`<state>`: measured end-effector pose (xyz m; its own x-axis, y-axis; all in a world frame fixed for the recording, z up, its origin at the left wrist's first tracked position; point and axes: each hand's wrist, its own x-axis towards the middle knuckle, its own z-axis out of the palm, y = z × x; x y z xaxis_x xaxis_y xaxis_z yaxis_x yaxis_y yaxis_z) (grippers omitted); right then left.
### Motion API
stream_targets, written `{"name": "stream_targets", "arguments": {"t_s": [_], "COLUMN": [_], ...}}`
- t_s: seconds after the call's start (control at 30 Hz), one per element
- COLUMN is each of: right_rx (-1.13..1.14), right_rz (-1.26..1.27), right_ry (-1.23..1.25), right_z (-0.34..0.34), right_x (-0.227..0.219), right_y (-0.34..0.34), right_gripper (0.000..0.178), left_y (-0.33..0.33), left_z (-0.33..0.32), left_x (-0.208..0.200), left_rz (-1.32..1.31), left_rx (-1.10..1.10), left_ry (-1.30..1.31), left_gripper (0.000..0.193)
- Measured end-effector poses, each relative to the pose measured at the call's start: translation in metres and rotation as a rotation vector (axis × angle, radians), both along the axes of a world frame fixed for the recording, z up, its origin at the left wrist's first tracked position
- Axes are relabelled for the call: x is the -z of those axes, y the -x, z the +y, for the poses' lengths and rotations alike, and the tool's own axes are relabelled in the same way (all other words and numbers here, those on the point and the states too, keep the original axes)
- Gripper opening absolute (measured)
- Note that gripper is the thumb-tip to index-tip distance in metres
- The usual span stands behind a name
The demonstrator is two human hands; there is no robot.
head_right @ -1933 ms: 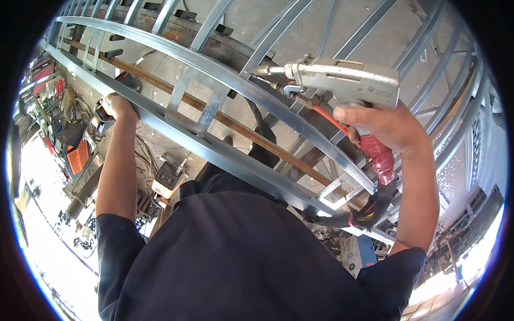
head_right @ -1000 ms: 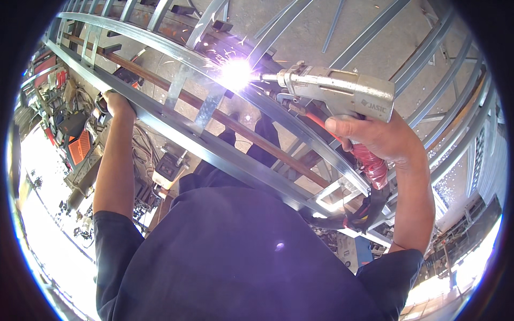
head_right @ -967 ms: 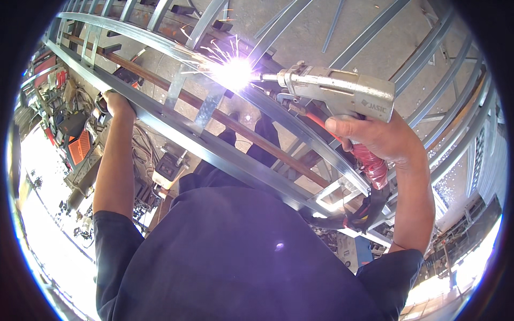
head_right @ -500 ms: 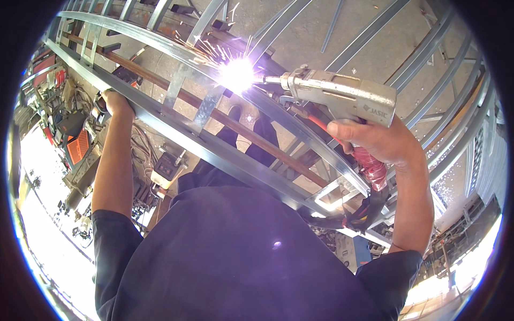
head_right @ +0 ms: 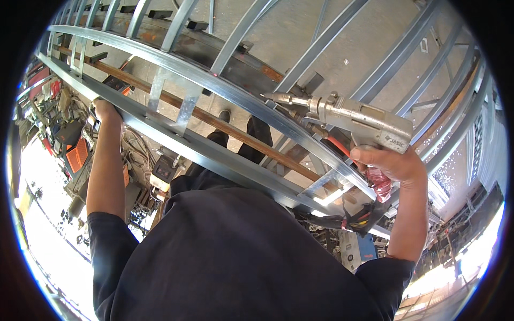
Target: The person welds a large metal frame using a handheld welding torch. They move along the frame, applying welds at multiple joints and seams while holding the torch with one hand and stabilizing the frame with the other. The process generates bright sparks and smoke throughout.
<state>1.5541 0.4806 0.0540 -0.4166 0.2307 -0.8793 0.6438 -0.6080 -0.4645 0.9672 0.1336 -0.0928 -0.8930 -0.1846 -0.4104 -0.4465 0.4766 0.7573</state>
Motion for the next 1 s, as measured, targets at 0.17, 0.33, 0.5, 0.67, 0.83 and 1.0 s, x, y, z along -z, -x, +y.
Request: {"name": "stream_targets", "arguments": {"t_s": [0.17,0.33,0.5,0.67,0.83,1.0], "right_rx": [-0.071,-0.133,-0.117,-0.144,-0.156,-0.176], "right_rz": [-0.023,-0.007,0.002,-0.022,-0.06,-0.085], "right_ry": [0.054,0.006,-0.009,-0.027,-0.027,-0.058], "right_z": [-0.002,-0.004,-0.006,-0.006,-0.006,-0.007], "right_x": [0.001,0.001,-0.002,-0.005,-0.008,-0.009], "right_y": [-0.007,-0.01,-0.007,-0.004,0.002,-0.001], "right_gripper": [0.046,0.047,0.048,0.047,0.044,0.043], "left_y": [0.004,0.023,0.015,-0.013,-0.01,0.011], "left_z": [-0.002,-0.015,-0.013,0.019,0.013,-0.01], "left_x": [0.006,0.014,0.012,-0.013,-0.008,0.008], "left_rz": [-0.027,-0.115,-0.096,-0.022,-0.035,-0.006], "left_rx": [-0.123,-0.155,-0.091,-0.094,-0.07,0.05], "left_ry": [0.101,0.071,0.019,0.131,0.048,0.114], "left_gripper": [0.056,0.058,0.053,0.044,0.049,0.043]}}
